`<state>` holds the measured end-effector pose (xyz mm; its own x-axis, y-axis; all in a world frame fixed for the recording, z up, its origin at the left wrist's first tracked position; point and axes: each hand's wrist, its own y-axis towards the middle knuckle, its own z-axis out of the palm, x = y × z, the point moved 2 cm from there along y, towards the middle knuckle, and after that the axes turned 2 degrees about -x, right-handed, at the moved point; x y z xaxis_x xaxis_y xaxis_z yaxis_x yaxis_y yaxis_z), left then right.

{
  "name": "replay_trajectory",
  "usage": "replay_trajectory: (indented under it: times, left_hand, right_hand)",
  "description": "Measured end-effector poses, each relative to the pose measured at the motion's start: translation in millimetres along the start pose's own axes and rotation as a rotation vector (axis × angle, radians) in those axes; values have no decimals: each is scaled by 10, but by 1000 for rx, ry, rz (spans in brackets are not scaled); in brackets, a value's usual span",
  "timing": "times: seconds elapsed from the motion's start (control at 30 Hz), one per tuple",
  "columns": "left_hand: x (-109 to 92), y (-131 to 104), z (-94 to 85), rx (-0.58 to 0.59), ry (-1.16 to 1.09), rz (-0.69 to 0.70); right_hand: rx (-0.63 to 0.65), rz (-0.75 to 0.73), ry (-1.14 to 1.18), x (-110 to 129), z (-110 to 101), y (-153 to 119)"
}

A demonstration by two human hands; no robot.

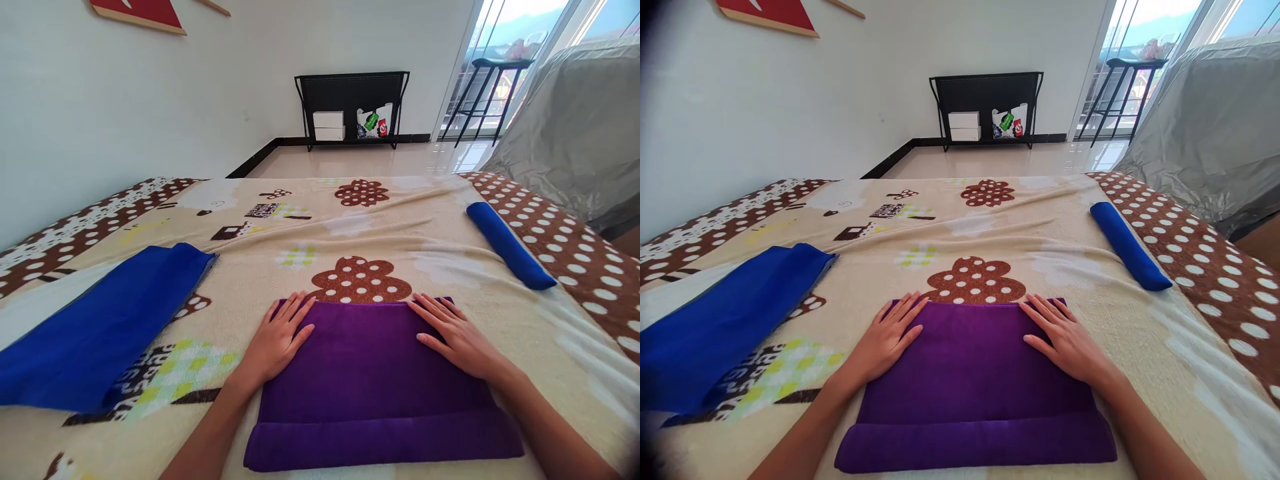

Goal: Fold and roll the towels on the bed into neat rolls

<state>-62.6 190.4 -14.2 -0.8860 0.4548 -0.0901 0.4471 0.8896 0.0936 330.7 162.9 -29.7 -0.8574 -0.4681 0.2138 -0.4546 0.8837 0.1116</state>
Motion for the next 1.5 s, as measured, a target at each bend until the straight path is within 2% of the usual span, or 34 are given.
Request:
replay_trajectory:
  times: [0.1, 0.17, 0.23, 0.3, 0.37, 0.47, 0.5, 0.57, 0.63, 0.7, 0.8, 0.93, 1.03, 1.13, 1.23, 1.37, 1.43, 1.5]
  left_hand:
    - [147, -26, 50, -71, 9, -185]
    - [219, -5, 35, -104, -7, -239]
    - [251, -8, -51, -117, -17, -248]
    - [194, -112, -224, -158, -19, -232]
    - [-18, -360, -438, -237, -31, -114]
    - [-587, -902, -636, -338, -29, 206]
    - [-786, -1070, -637, -360, -11, 275]
    - [-1101, -1306, -551, -392, 29, 322]
    - [-1255, -1406, -402, -410, 54, 295]
    - [-1247, -1434, -262, -429, 53, 256]
    - [-1053, -1482, -146, -433, 39, 236]
    - [-766, -1629, -145, -399, 53, 244]
    - [-679, -1679, -193, -408, 72, 219]
    - [-691, -1604, -238, -443, 53, 201]
    - [-716, -1445, -271, -457, 26, 160]
    - [-720, -1234, -305, -327, 27, 53]
    - [-717, -1166, -331, -268, 78, -43]
    - [-736, -1115, -365, -266, 148, -130]
  right_hand:
    - [-54, 70, -3, -168, 53, -35]
    - [-77, 85, 23, -234, 42, -17]
    - [-100, 93, 43, -258, -29, -20]
    - [-144, 113, 47, -209, -153, -118]
    - [-199, 110, 65, -42, -274, -351]
    - [-258, -17, 66, 420, -302, -856]
    - [-273, -69, 35, 588, -261, -1018]
    - [-303, -135, -45, 860, -135, -1266]
    - [-335, -151, -103, 999, -13, -1385]
    - [-360, -152, -129, 1012, 57, -1407]
    - [-387, -159, -134, 910, 64, -1387]
    - [-425, -167, -121, 790, 43, -1426]
    - [-477, -115, -171, 760, 68, -1470]
    - [-500, -90, -209, 759, 89, -1443]
    - [-476, -87, -203, 766, 65, -1305]
    - [-388, 3, -154, 740, -3, -1057]
    - [-380, 52, -160, 724, -34, -981]
    - [-401, 70, -203, 742, -55, -946]
